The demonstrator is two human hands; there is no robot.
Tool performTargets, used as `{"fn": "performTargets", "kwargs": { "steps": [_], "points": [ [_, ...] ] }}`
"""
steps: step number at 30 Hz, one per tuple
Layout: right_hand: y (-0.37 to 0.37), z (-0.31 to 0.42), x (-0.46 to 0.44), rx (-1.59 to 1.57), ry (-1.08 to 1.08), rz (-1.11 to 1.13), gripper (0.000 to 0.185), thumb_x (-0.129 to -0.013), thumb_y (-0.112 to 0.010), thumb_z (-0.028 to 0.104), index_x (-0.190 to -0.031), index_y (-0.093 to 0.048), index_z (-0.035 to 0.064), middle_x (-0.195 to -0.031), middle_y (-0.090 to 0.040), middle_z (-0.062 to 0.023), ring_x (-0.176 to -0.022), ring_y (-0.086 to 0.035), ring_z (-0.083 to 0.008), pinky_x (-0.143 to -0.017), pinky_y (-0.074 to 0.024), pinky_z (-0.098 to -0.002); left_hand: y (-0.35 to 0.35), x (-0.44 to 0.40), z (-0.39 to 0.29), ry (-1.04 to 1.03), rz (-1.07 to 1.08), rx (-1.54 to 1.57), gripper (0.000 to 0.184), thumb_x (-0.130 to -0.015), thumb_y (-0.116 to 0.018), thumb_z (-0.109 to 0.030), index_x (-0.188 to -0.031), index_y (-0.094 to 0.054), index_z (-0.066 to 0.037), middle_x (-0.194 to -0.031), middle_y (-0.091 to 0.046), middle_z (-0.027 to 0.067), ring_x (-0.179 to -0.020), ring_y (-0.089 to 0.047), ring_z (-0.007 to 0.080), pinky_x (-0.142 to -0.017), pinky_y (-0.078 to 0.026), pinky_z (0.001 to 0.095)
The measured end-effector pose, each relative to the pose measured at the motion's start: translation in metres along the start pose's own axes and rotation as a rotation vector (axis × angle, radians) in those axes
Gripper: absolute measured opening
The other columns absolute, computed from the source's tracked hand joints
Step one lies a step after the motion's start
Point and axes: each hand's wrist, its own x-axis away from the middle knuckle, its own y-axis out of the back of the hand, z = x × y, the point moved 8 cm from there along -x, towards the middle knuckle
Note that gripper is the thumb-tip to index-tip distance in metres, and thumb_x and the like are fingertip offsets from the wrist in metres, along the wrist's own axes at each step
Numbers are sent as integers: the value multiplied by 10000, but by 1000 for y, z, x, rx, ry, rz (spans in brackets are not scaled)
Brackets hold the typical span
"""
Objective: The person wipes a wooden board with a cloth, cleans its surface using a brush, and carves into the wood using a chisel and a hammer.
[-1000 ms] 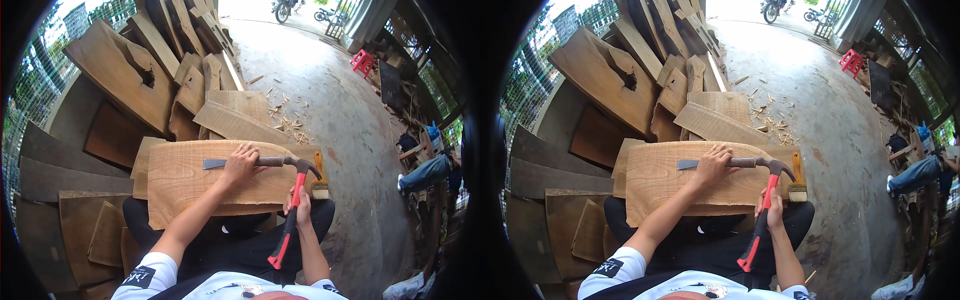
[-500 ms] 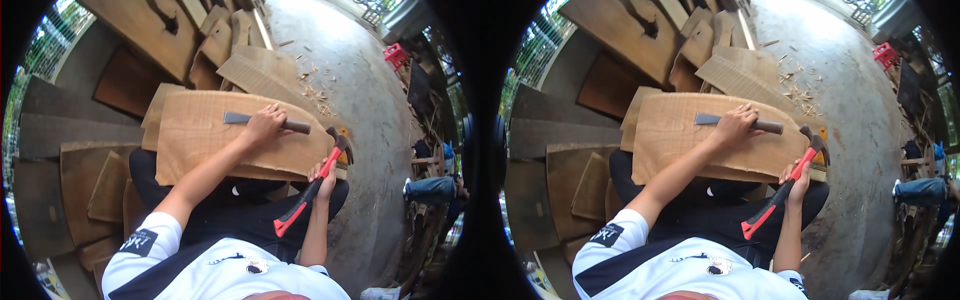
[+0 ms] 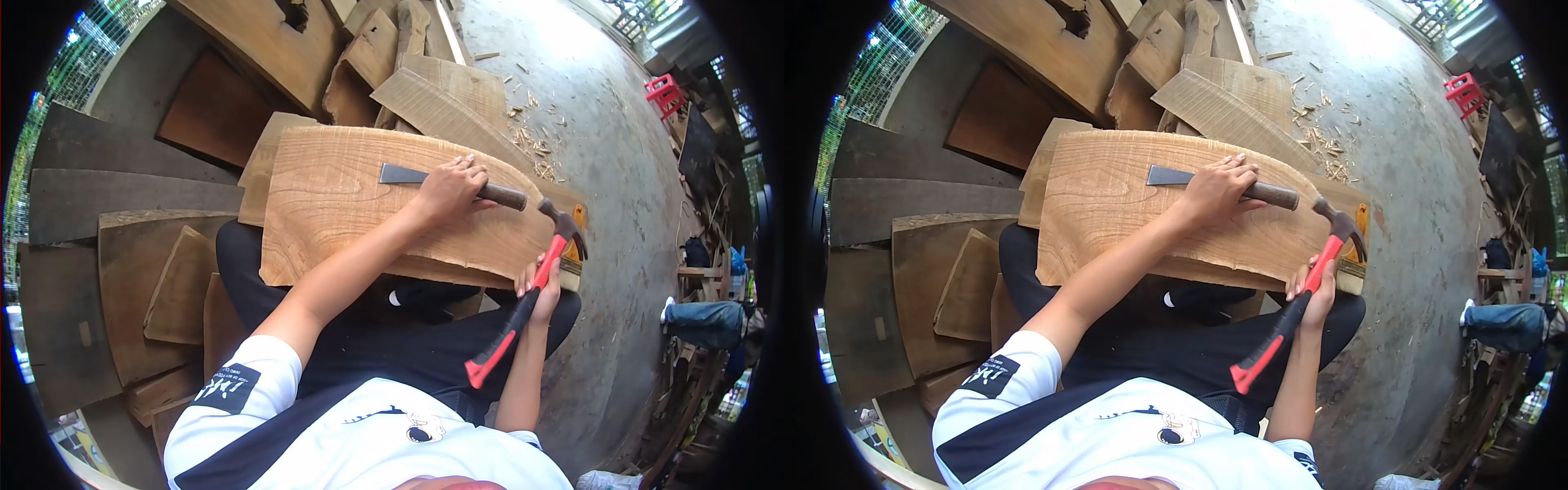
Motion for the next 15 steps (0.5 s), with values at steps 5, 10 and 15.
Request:
{"fn": "performTargets", "kwargs": {
  "steps": [5,10,15],
  "points": [
    [5,-6,2,-23,-28,-11,415,-1102,-326,451,-1077,-488,69,-563,-436,-36,-412,-427,-156,-412,-377,-279,-6,0,2,21,62,-28,574,-882,-672,-548,-1053,-653,-1,-1207,-686,144,-1264,-596,355,-1003,-514,417],
    [5,-6,-1,-156,64,-131,423,-1103,-320,452,-1077,-484,63,-560,-433,-32,-414,-431,-155,-412,-376,-270,-4,2,2,22,26,-46,565,-882,-671,-548,-1042,-656,-7,-1180,-691,135,-1251,-607,344,-979,-527,415],
    [3,-3,-2,-62,-38,62,416,-1101,-327,460,-1073,-483,75,-568,-429,-32,-422,-428,-157,-428,-386,-276,-3,0,4,32,17,-51,552,-875,-678,-550,-1015,-658,-17,-1172,-693,129,-1241,-615,340,-969,-532,405]
  ]
}}
